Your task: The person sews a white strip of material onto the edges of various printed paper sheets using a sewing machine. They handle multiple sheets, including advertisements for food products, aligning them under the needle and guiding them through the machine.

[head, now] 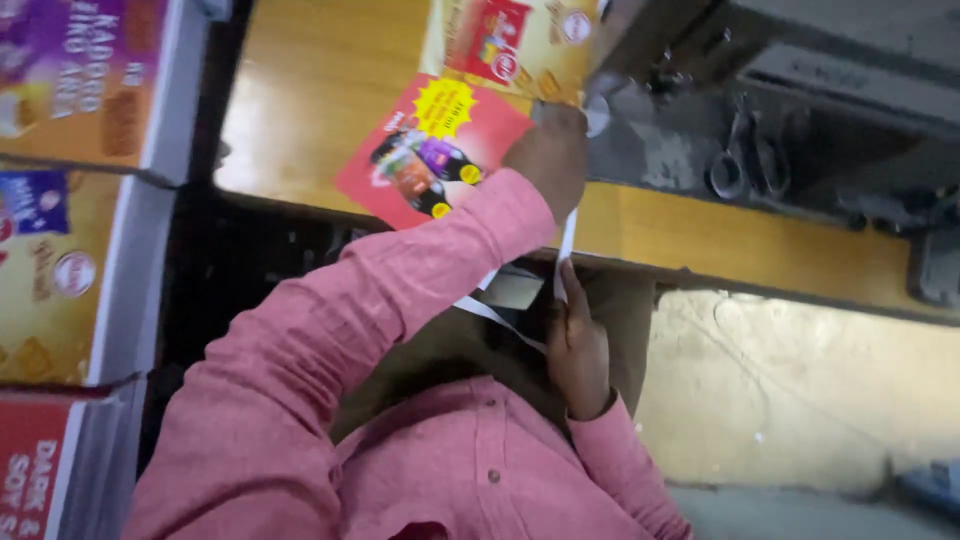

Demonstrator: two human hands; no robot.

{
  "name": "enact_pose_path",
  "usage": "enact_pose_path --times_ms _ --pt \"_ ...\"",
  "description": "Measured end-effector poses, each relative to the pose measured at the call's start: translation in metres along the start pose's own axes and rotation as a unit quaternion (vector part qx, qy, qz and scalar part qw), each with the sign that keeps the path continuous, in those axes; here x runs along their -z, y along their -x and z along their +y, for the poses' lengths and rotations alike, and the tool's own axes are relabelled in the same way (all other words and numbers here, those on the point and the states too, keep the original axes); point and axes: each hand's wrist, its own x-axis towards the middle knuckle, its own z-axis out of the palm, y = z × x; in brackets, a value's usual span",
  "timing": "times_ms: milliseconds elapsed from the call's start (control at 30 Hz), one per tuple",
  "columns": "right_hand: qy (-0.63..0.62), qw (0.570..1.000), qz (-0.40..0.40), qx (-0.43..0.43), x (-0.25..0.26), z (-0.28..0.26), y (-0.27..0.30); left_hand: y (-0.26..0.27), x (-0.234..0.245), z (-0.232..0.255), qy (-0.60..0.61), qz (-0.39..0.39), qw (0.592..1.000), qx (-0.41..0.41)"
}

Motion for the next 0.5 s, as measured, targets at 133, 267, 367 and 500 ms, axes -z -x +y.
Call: enact_pose_path --times_ms 133,267,367,500 --pt "-0.043 0.998 0.007 0.051 0.009 -0.002 -0.007 0.014 0.050 -0.020 -0.036 -0.130 0.986 -0.100" --pt "-0.139 0.989 0.007 0.050 -0.012 0.028 -0.002 0.088 0.116 -0.069 -0.036 -0.138 0.938 -0.315" --pt "-0.210 0.975 0.002 0.074 -0.012 0.026 -0.003 0.117 0.144 -0.066 -0.073 -0.250 0.922 -0.285" --pt "-0.249 0.966 -0.008 0.065 -0.019 0.031 0.002 0.138 0.130 -0.050 -0.079 -0.162 0.935 -0.304"
